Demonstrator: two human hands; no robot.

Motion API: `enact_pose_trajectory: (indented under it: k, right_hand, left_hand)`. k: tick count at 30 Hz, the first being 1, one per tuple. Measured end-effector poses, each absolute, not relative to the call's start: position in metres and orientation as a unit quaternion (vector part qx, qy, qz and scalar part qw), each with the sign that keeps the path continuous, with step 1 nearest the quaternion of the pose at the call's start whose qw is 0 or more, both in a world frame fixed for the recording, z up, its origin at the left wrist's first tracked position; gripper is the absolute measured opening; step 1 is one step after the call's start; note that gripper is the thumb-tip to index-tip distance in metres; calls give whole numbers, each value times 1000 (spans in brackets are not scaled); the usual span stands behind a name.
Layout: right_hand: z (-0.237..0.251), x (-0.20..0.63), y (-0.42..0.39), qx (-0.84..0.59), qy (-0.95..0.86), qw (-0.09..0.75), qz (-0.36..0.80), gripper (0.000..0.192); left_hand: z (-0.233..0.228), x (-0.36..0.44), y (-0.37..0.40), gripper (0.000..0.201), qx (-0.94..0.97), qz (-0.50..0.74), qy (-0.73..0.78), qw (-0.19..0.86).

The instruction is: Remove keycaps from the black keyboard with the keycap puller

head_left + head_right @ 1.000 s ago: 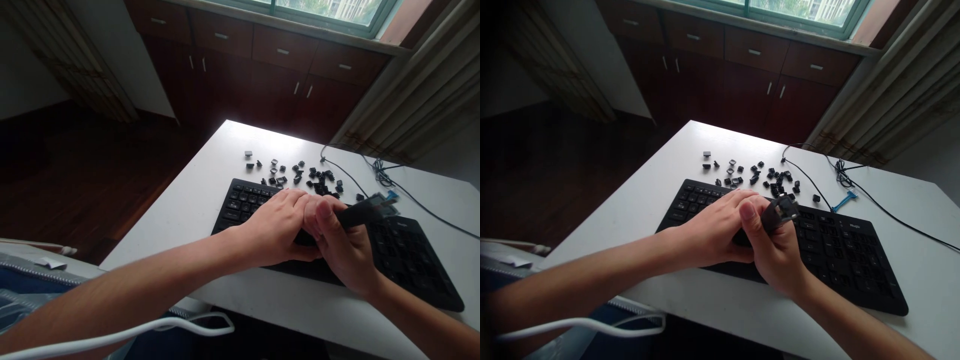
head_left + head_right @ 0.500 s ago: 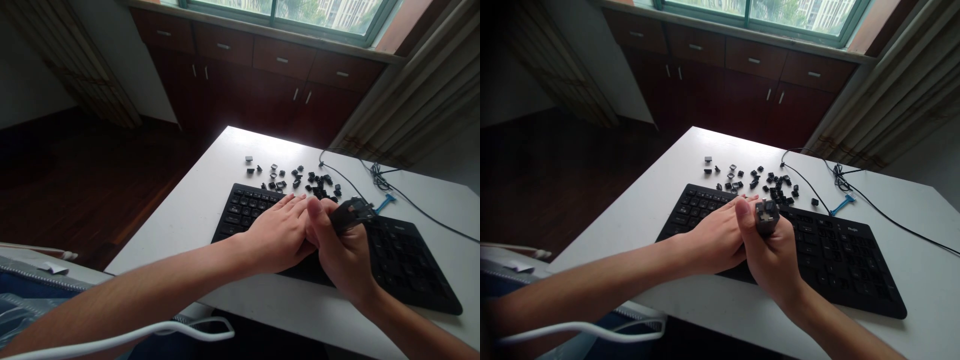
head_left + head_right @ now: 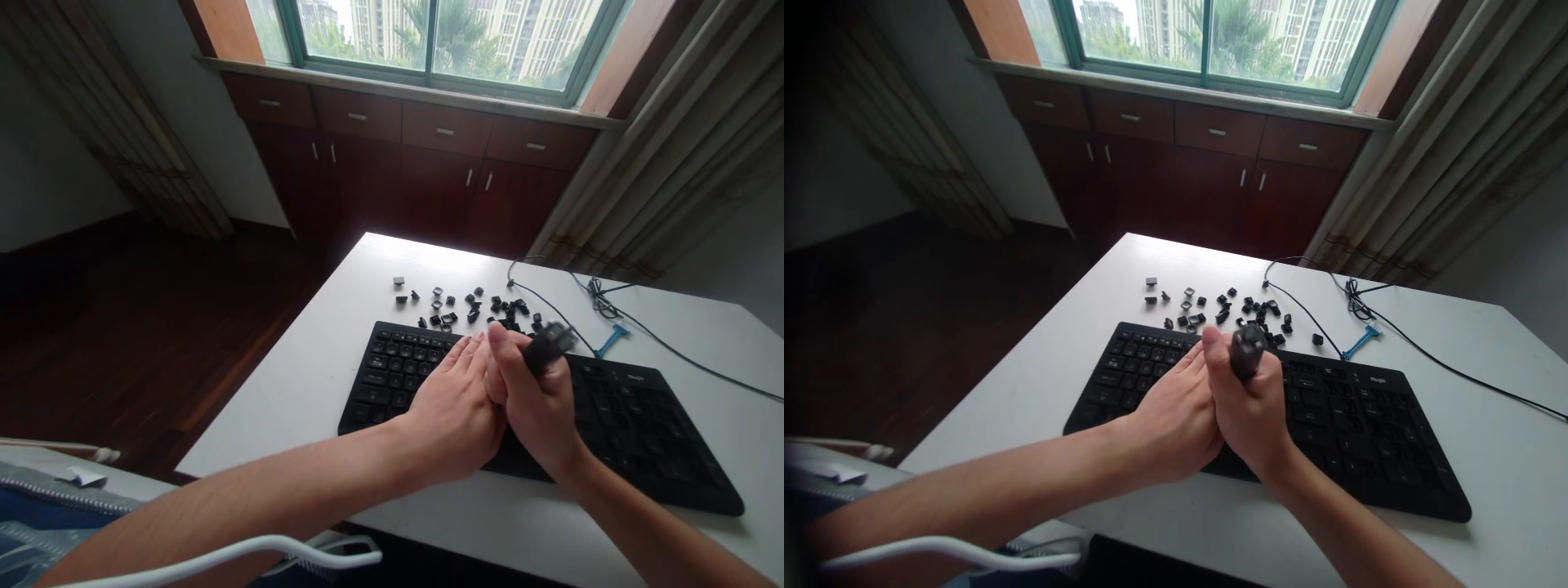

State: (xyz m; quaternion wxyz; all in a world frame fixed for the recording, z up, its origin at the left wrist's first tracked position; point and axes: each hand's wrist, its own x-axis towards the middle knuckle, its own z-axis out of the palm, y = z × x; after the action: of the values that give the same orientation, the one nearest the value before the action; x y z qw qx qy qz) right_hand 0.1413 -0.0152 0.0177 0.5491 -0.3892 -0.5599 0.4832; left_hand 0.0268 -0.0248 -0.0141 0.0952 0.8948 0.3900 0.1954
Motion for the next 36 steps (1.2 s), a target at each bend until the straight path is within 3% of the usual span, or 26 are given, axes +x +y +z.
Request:
enact_pose_trajectory:
  k: [8, 12, 20, 23, 28, 33, 36]
  right_hand:
    - [74, 149, 5, -371, -486, 584, 534, 55]
    - [56, 163, 2, -388, -379, 600, 588, 54]
    - [28, 167, 0, -414, -335, 616, 581, 50]
    - [43, 177, 3, -409, -370, 578, 601, 45]
    - [57, 176, 1, -367, -358, 668, 540, 48]
    - [26, 154, -4, -416, -350, 592, 595, 51]
    - [15, 149, -4, -413, -357, 593, 592, 53]
  left_hand:
    - [-14, 27, -24, 64, 870, 201, 432, 125]
    - [-11, 15, -20, 57, 876, 213, 411, 137]
    - [-3, -5, -7, 37, 901, 231, 334, 153]
    - [0, -7, -7, 47, 898, 233, 334, 168]
    - [-4, -2, -10, 69, 876, 248, 373, 180]
    - [-4, 2, -10, 77, 878, 238, 374, 182]
    - [-2, 2, -9, 73, 879, 232, 372, 188]
